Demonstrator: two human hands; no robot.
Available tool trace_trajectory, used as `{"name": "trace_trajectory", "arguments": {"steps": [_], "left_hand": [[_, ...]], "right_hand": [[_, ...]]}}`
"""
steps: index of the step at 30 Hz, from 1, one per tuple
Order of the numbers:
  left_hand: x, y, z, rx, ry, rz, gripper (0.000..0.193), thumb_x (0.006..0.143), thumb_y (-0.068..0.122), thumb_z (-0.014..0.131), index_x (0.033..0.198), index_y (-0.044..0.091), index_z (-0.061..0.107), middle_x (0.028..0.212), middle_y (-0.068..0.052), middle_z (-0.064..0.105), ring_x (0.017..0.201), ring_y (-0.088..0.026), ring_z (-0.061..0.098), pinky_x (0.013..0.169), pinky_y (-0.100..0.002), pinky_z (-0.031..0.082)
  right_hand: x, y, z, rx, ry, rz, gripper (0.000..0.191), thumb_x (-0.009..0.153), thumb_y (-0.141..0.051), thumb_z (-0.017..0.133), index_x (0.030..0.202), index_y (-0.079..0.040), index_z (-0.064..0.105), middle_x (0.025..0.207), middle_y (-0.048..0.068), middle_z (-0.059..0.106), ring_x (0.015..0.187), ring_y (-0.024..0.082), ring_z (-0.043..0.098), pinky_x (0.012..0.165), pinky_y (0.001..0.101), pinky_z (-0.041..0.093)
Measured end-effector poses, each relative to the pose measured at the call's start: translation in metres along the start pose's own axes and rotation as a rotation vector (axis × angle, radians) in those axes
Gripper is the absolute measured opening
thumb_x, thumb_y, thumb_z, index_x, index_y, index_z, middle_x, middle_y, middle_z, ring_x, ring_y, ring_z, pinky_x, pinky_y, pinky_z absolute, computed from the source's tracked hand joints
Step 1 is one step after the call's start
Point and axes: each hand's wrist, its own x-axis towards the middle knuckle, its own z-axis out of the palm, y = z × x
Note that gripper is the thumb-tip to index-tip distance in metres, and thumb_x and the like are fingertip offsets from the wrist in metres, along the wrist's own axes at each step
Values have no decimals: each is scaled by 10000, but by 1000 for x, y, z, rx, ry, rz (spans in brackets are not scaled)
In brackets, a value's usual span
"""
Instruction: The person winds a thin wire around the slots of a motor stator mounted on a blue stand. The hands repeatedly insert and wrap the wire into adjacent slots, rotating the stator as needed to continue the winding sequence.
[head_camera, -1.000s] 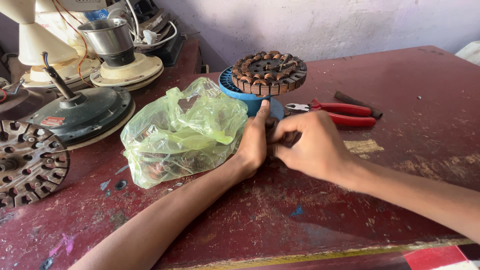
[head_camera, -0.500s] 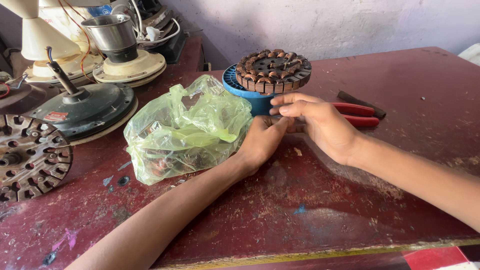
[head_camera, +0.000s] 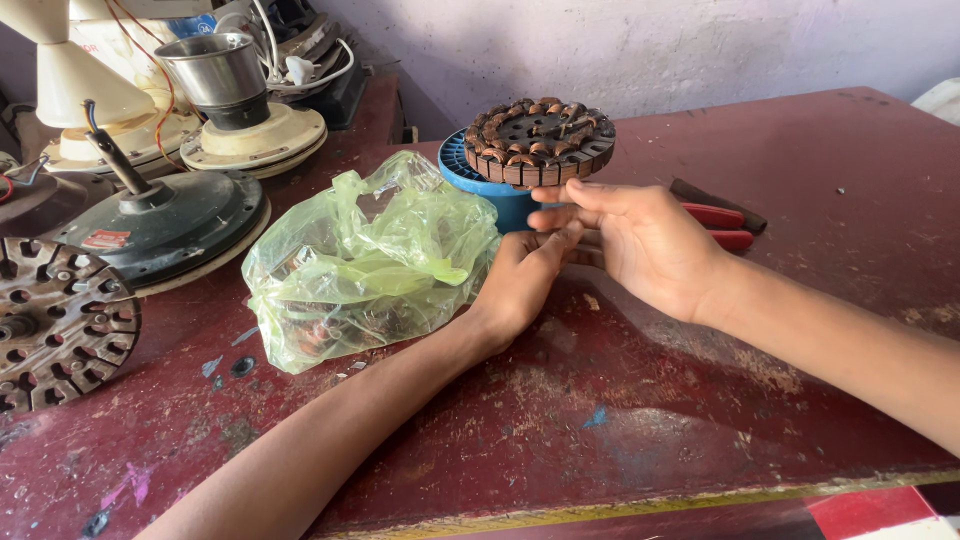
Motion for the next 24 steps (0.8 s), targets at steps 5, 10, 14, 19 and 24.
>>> {"name": "trace_trajectory", "arguments": {"steps": [5, 10, 14, 19, 24], "left_hand": [[2, 0, 1, 78, 15, -19, 335, 945, 267, 619, 791, -19, 705, 653, 27, 522, 624, -84, 442, 593, -298, 353], [3, 2, 1, 120, 43, -32, 330, 909, 265, 618, 735, -3, 697, 614, 29, 533, 603, -80, 465, 583, -287, 376], [3, 2, 2, 119, 39, -64, 369, 921, 284, 610, 683, 5, 654, 592, 36, 519, 568, -76, 433, 542, -302, 350], [3, -1, 1, 145, 26, -39, 391, 925, 288, 605, 635, 26, 606, 580, 46, 473, 556, -73, 399, 516, -315, 326], [4, -2, 2, 168, 30, -39, 417, 933, 295, 604, 625, 15, 596, 576, 41, 479, 555, -75, 406, 520, -318, 337]], "right_hand": [[8, 7, -12, -74, 96, -15, 329, 955, -288, 651, 1165, -43, 713, 880, 0, 597, 892, 147, 528, 873, 361, 433], [9, 10, -15, -43, 113, -22, 282, 962, -282, 631, 1084, -40, 708, 837, -24, 575, 827, 122, 498, 803, 325, 430], [9, 10, -15, -7, 191, -28, 215, 973, -237, 617, 1054, -52, 691, 825, -35, 544, 791, 110, 456, 745, 294, 378], [9, 11, -17, -18, 213, -70, 212, 969, -217, 614, 1045, -35, 691, 814, -35, 536, 762, 105, 425, 727, 288, 370], [7, 10, -17, -17, 232, -71, 206, 972, -212, 610, 1040, -34, 688, 801, -41, 536, 738, 93, 416, 706, 276, 365]]}}
